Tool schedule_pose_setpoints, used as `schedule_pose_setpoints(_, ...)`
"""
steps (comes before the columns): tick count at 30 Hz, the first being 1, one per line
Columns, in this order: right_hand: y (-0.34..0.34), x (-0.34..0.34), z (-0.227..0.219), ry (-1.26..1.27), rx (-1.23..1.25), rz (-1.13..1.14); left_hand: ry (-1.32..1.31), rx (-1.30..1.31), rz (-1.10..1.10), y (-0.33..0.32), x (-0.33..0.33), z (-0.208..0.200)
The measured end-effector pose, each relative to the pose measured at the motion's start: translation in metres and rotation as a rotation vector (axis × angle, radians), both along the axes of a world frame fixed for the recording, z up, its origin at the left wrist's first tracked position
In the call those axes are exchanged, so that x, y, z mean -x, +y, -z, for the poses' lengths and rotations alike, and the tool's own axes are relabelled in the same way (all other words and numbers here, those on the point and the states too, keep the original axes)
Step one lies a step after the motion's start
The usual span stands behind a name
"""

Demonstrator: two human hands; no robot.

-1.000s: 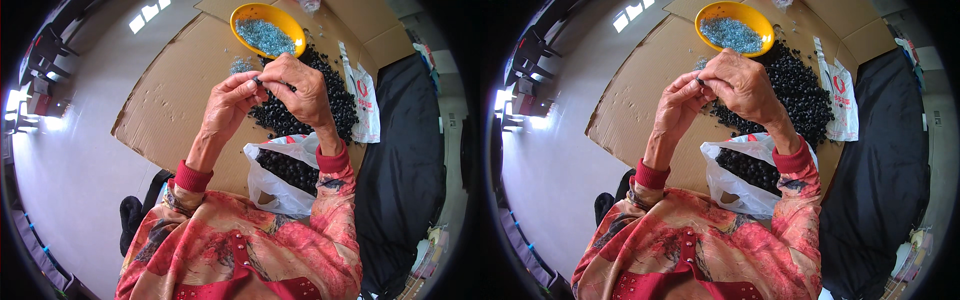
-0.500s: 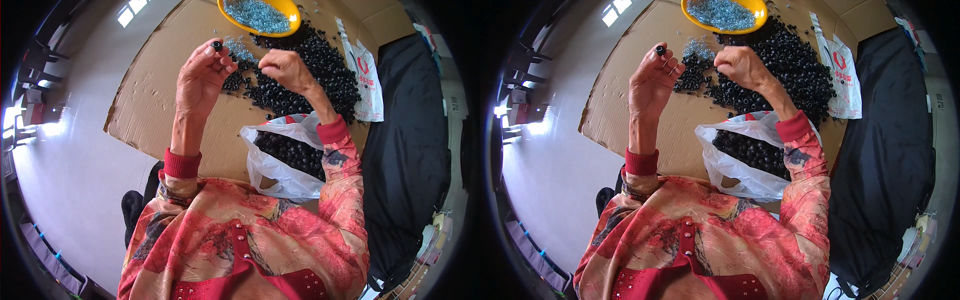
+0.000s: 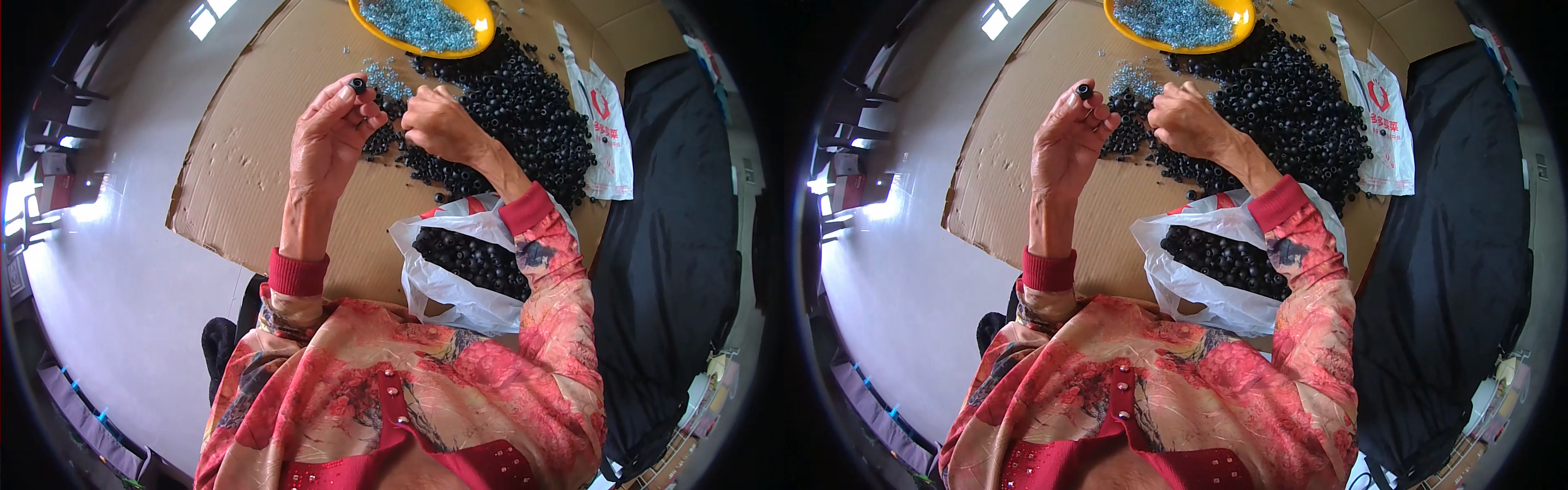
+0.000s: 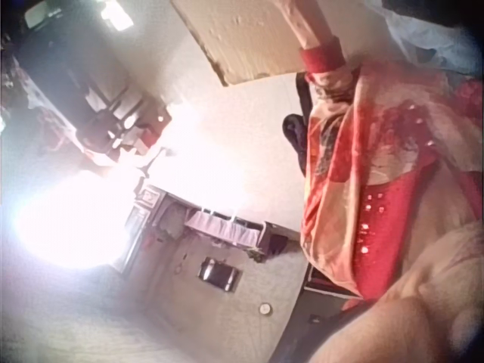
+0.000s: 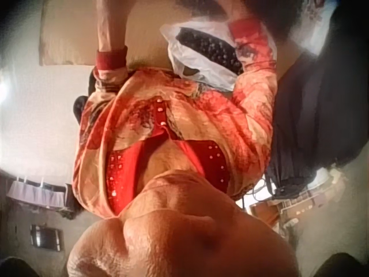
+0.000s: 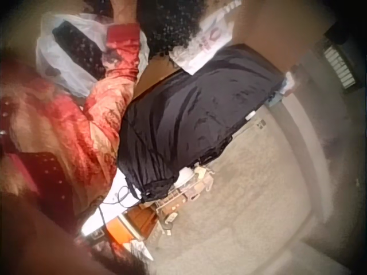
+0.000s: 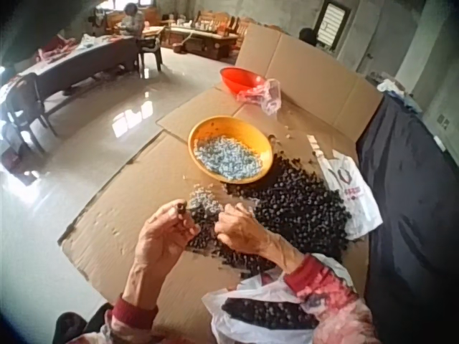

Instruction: Manually inserting small metal components into black plastic circular parts.

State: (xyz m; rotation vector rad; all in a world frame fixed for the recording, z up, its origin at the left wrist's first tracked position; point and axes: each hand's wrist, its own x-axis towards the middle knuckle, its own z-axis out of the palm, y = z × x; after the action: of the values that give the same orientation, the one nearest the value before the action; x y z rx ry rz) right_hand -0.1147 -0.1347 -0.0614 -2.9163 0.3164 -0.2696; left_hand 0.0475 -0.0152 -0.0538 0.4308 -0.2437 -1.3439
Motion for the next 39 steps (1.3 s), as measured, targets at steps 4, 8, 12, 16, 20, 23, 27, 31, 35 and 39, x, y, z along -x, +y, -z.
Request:
schedule_pose_setpoints(4, 0.001, 0.008, -0.035, -0.241, -0.588, 0.215, -0.006, 0.021, 0.022, -0.002, 0.004, -0.001)
schedule_pose_setpoints(8, 0.010, 0.012, -0.060, -0.424, -0.993, 0.251, 0.009, 0.059, 0.070, 0.002, 0.015, -0.009)
schedule_pose_setpoints(12, 0.020, 0.013, -0.087, -0.528, -0.902, 0.176, 0.065, 0.115, 0.100, 0.008, 0.031, -0.027)
schedule_pose_setpoints(16, 0.031, 0.011, -0.110, -0.501, -0.528, 0.135, 0.078, 0.125, 0.101, 0.013, 0.037, -0.036)
schedule_pose_setpoints(20, 0.038, 0.008, -0.120, -0.493, -0.068, 0.032, 0.067, 0.126, 0.078, 0.017, 0.041, -0.043)
schedule_pose_setpoints(23, 0.045, 0.005, -0.124, -0.473, 0.111, -0.007, 0.036, 0.111, 0.066, 0.016, 0.042, -0.043)
schedule_pose_setpoints(27, 0.046, 0.007, -0.134, -0.377, 0.112, -0.029, 0.011, 0.098, 0.058, 0.019, 0.044, -0.047)
schedule_pose_setpoints(31, 0.044, 0.009, -0.133, -0.398, 0.055, -0.015, 0.088, 0.145, 0.113, 0.018, 0.042, -0.043)
schedule_pose_setpoints(35, 0.036, 0.012, -0.114, -0.672, -0.503, 0.038, 0.200, 0.173, 0.153, 0.018, 0.048, -0.052)
schedule_pose_setpoints(39, 0.039, 0.007, -0.103, -0.767, -0.813, 0.036, 0.258, 0.209, 0.183, 0.018, 0.051, -0.055)
